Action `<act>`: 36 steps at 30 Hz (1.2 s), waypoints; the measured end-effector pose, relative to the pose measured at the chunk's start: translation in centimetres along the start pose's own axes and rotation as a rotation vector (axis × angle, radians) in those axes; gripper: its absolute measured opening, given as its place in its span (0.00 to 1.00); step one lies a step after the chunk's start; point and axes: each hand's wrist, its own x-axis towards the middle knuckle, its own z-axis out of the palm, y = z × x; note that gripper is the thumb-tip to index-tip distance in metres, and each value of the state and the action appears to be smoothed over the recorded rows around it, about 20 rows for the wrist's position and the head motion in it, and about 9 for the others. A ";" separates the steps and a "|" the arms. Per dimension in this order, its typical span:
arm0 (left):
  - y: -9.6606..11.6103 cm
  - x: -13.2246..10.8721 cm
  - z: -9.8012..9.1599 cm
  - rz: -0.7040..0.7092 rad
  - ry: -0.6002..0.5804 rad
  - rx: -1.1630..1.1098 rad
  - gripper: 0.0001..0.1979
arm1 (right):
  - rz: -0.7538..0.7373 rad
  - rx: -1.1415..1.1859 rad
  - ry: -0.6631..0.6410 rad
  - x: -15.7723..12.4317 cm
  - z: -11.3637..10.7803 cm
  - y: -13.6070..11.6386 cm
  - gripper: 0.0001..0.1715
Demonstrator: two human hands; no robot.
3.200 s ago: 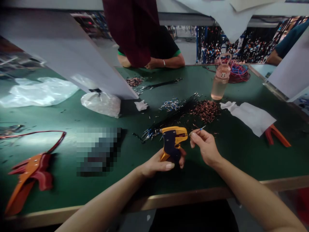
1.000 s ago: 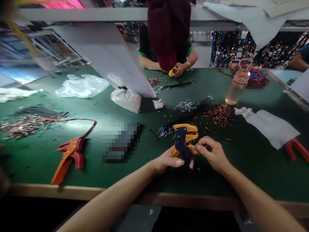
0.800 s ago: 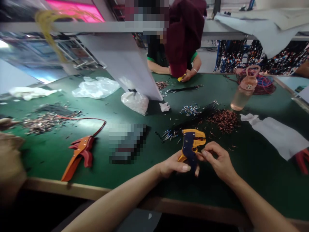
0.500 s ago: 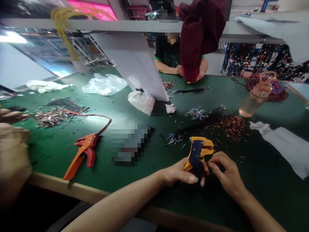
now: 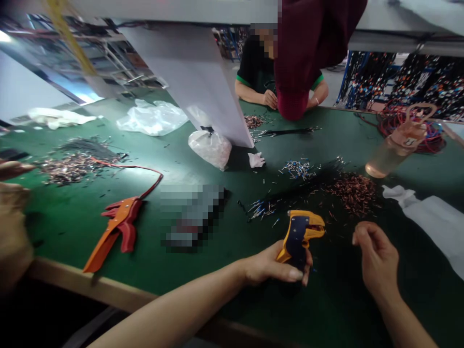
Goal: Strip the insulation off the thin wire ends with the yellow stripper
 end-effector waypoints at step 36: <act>0.3 0.2 0.1 0.309 -0.095 -0.347 0.22 | -0.973 -0.319 -0.342 -2.3 3.1 -2.7 0.17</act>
